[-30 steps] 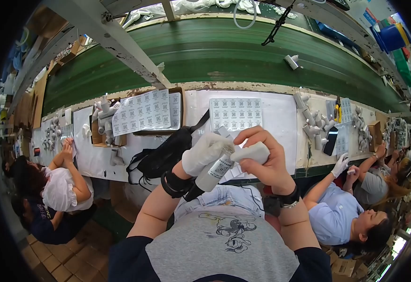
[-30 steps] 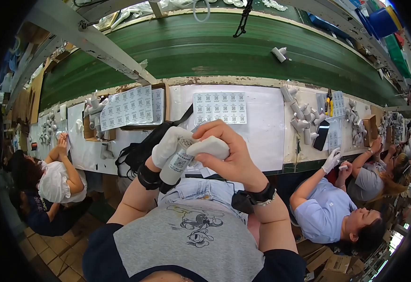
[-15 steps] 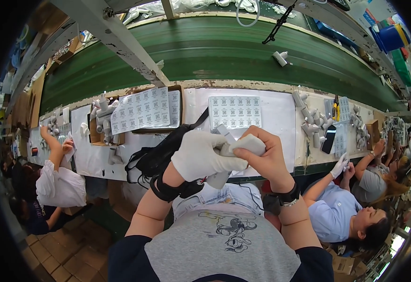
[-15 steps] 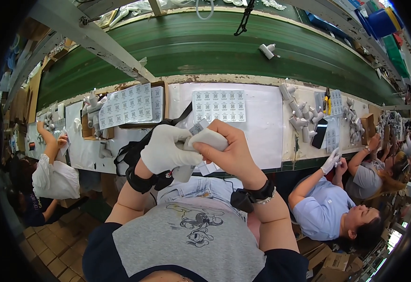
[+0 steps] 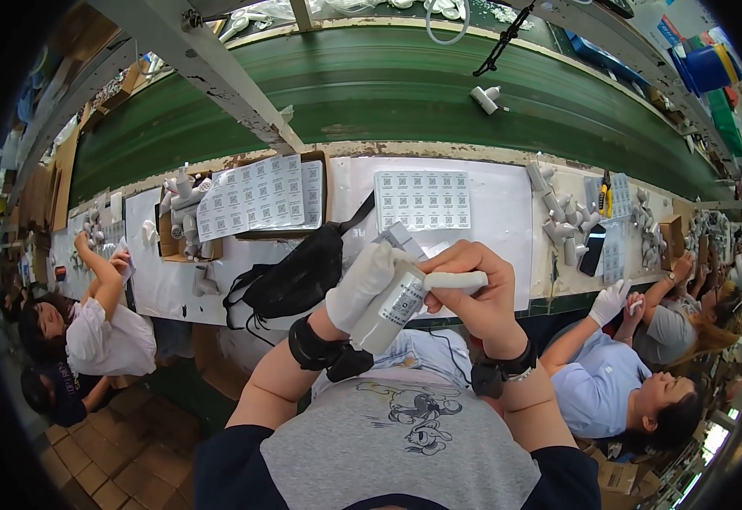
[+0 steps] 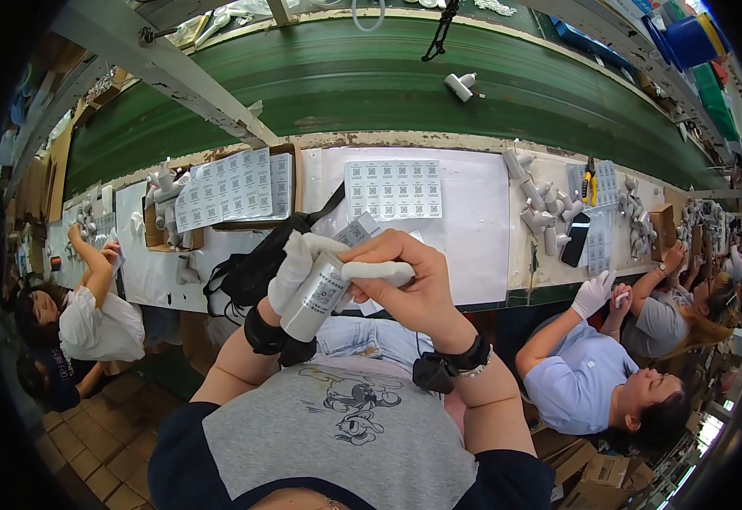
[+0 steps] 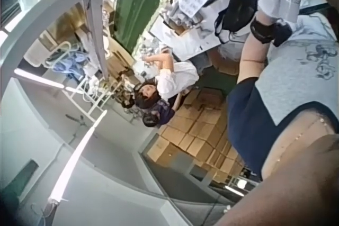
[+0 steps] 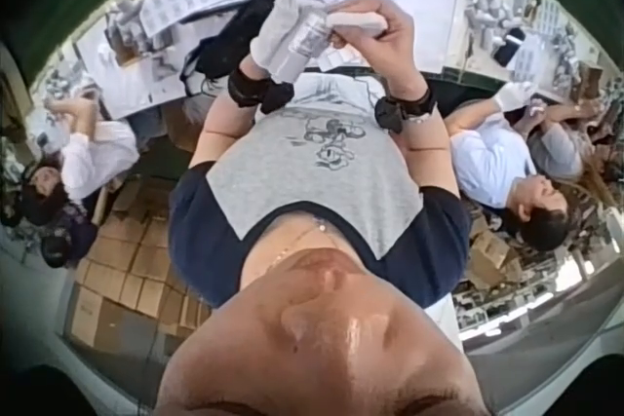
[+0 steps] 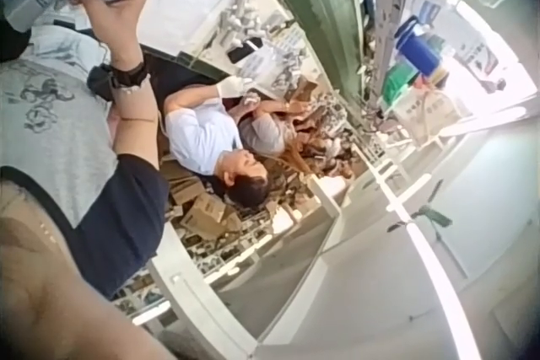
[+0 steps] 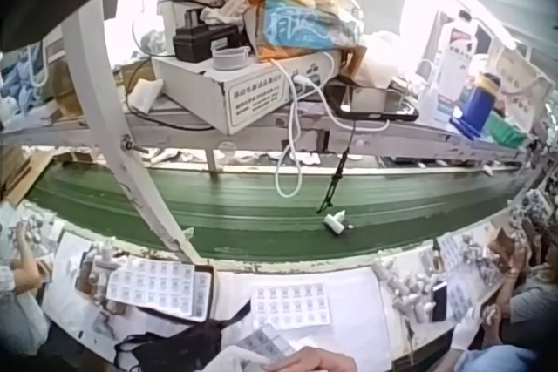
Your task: The person wipes a gray plastic component with a white pad, peels a sticker from a sheet, and applies it to the component before wiping it again and placing it into a tray.
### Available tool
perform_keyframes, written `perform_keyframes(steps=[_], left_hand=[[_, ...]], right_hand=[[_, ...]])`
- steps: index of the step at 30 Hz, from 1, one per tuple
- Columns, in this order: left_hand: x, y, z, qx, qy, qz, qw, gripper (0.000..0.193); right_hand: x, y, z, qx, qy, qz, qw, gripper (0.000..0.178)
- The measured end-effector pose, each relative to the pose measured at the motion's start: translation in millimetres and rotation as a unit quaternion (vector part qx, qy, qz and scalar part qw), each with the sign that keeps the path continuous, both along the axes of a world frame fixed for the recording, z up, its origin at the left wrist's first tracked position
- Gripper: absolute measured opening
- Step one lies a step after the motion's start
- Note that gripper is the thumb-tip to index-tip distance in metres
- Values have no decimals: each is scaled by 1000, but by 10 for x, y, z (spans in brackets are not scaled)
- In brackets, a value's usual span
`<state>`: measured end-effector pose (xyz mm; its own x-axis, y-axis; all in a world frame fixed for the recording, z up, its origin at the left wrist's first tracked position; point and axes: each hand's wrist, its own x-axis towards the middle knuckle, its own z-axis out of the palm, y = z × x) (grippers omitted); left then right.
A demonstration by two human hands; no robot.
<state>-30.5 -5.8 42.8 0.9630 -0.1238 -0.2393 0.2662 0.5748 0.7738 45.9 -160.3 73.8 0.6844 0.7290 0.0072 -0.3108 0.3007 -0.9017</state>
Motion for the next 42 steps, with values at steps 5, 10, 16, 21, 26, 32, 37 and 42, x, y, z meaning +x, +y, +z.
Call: perform_keyframes(steps=[5, 10, 16, 21, 26, 32, 37, 42], left_hand=[[28, -27, 193, -102, 49, -29, 993, 82], [78, 16, 244, 28, 8, -47, 998, 93], [133, 85, 296, 176, -35, -36, 983, 94], [131, 91, 242, 190, -57, -55, 979, 87], [140, 67, 276, 194, -57, -48, 978, 85], [153, 81, 256, 216, -51, -68, 973, 84], [198, 116, 338, 312, -76, -101, 942, 67], [168, -13, 276, 392, -137, -103, 904, 41]], right_hand=[[-40, -4, -17, 11, -4, -25, 1000, 7], [-18, -27, 38, 4, -22, -12, 1000, 11], [112, -62, 75, -29, -216, -38, 975, 16], [84, -80, 239, -84, -280, -57, 955, 13], [68, -73, 314, -146, -312, -52, 937, 11], [95, -100, 268, -133, -308, -44, 941, 11], [178, -91, 308, -156, -299, -11, 941, 7], [232, -91, 361, -235, -206, 65, 948, 7]])
